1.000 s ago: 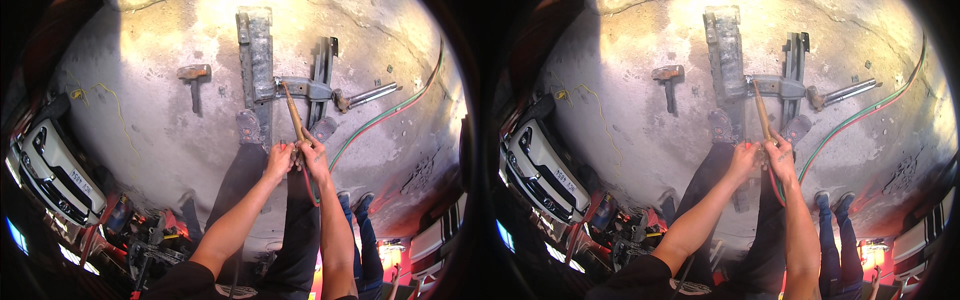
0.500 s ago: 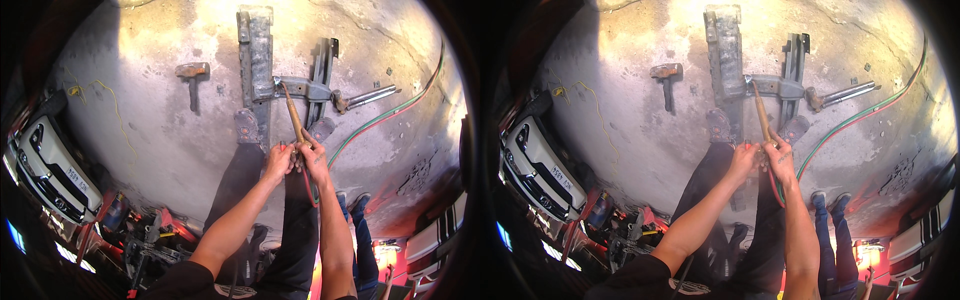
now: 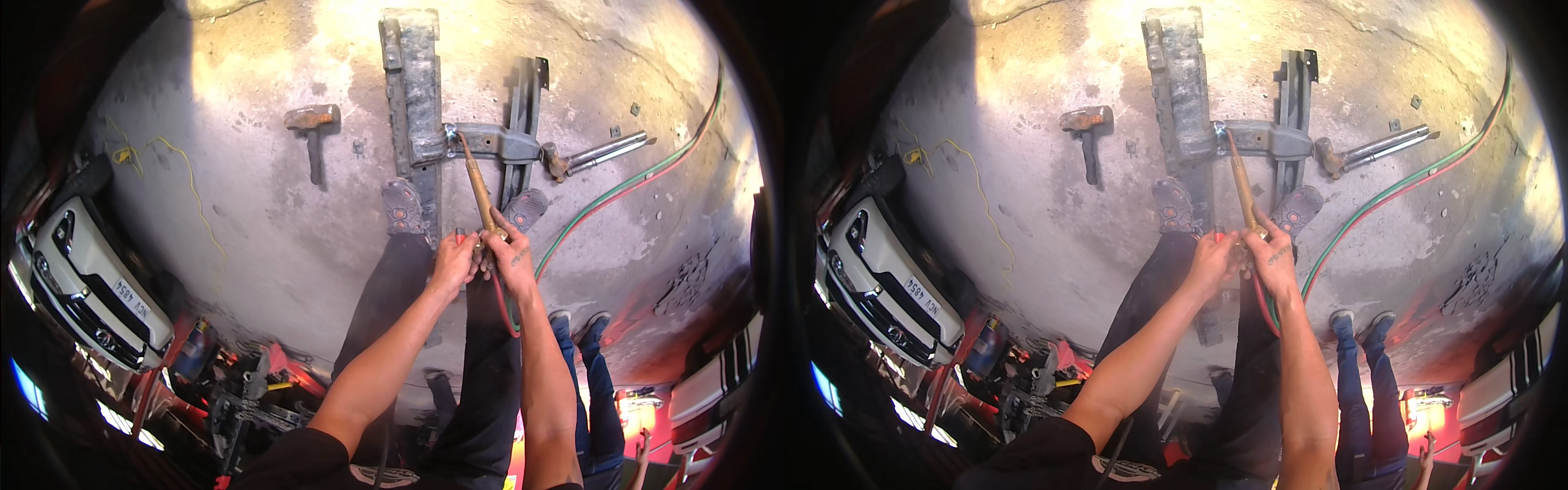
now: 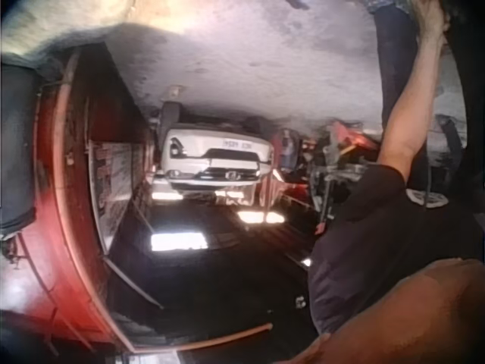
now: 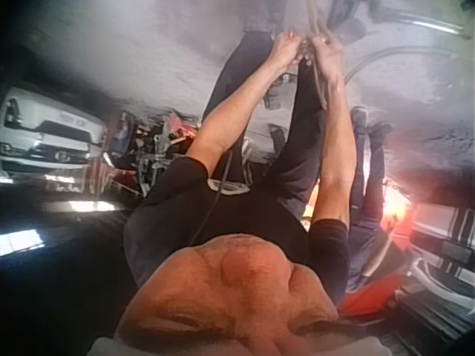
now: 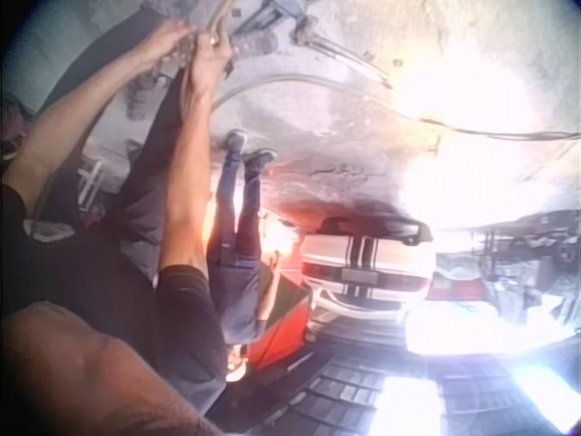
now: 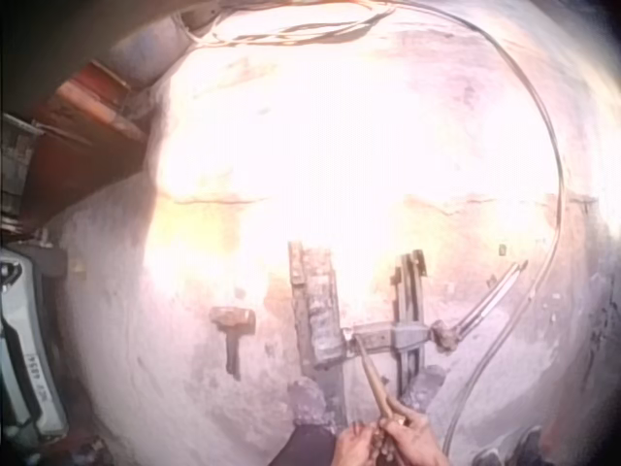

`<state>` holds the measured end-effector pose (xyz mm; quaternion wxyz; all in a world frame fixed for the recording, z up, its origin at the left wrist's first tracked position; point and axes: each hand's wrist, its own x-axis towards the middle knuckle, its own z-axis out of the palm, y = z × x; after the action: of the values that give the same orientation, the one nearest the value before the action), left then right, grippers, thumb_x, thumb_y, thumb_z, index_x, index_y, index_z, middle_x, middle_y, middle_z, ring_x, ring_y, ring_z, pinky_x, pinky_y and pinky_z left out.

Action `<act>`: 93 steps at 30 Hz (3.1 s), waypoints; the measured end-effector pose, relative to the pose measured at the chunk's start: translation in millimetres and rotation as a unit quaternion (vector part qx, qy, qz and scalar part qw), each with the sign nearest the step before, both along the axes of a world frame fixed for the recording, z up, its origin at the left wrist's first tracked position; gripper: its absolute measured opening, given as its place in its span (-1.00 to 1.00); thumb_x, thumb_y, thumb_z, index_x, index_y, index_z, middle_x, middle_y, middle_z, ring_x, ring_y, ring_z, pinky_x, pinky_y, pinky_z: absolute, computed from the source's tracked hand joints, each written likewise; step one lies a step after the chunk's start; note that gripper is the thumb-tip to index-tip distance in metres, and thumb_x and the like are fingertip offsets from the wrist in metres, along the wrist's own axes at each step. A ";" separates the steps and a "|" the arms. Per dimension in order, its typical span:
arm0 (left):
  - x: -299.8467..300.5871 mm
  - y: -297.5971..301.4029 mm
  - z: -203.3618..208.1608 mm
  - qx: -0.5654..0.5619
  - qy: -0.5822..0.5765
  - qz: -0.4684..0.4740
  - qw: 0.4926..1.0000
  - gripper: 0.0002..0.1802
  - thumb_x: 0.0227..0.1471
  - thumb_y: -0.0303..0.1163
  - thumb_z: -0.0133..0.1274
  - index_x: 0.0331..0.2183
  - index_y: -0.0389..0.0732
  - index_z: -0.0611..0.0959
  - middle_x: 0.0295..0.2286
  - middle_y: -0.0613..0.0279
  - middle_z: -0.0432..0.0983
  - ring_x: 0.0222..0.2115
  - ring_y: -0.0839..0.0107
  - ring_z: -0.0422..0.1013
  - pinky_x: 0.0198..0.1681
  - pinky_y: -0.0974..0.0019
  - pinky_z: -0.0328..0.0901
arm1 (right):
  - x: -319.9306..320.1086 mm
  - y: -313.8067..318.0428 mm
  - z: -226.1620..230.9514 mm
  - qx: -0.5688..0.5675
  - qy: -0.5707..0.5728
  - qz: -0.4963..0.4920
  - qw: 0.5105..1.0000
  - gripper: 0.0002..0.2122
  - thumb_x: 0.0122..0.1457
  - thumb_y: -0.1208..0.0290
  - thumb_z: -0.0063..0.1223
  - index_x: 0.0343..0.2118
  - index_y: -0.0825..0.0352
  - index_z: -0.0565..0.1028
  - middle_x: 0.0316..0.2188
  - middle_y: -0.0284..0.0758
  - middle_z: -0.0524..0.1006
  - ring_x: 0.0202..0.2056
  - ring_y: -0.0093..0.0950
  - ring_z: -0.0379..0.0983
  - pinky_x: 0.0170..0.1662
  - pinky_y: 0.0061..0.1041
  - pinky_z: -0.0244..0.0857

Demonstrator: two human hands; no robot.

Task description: The person removes a metal frame from a car, then uses a hammer and punch to drive out pins from the frame. They then use a welding torch to heat and weld sections of the frame while kneeling on the floor.

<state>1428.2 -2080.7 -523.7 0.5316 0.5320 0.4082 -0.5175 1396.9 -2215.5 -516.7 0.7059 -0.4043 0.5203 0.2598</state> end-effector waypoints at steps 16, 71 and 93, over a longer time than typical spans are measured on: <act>6.8 -1.3 4.0 -0.001 0.011 0.028 1.000 -0.76 0.30 -0.25 0.00 -0.33 -0.22 0.52 -0.62 0.33 0.43 -0.74 0.61 0.28 -0.76 0.48 0.05 | 1.2 1.1 -5.6 -0.002 -0.005 0.004 1.000 -0.41 0.24 0.45 0.02 0.32 0.48 0.21 -0.60 -0.34 0.53 -0.69 -0.59 0.39 -0.66 -0.60 0.28; 7.7 -6.0 -1.5 -0.016 -0.015 0.034 0.999 -0.70 0.34 -0.23 -0.06 -0.39 -0.21 0.45 -0.65 0.30 0.41 -0.76 0.50 0.36 -0.78 0.46 0.14 | 5.9 1.9 -12.9 -0.027 0.001 0.008 1.000 -0.42 0.24 0.46 0.00 0.31 0.51 0.21 -0.63 -0.34 0.51 -0.70 -0.59 0.36 -0.65 -0.58 0.26; 75.7 19.0 -0.6 -0.107 -0.141 0.173 0.969 -0.72 0.29 -0.13 0.05 -0.18 -0.15 0.53 -0.47 0.35 0.39 -0.48 0.51 0.31 -0.41 0.38 0.25 | -105.6 -98.8 167.7 0.129 -0.047 -0.152 0.979 -0.44 0.14 0.30 0.26 0.22 0.27 0.43 -0.43 -0.07 0.53 -0.70 -0.42 0.40 -0.72 -0.51 0.30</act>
<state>1503.9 -2061.6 -524.3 0.7190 0.4613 0.3572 -0.3777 1291.3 -2314.2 -348.9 0.8069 -0.2378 0.5041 0.1954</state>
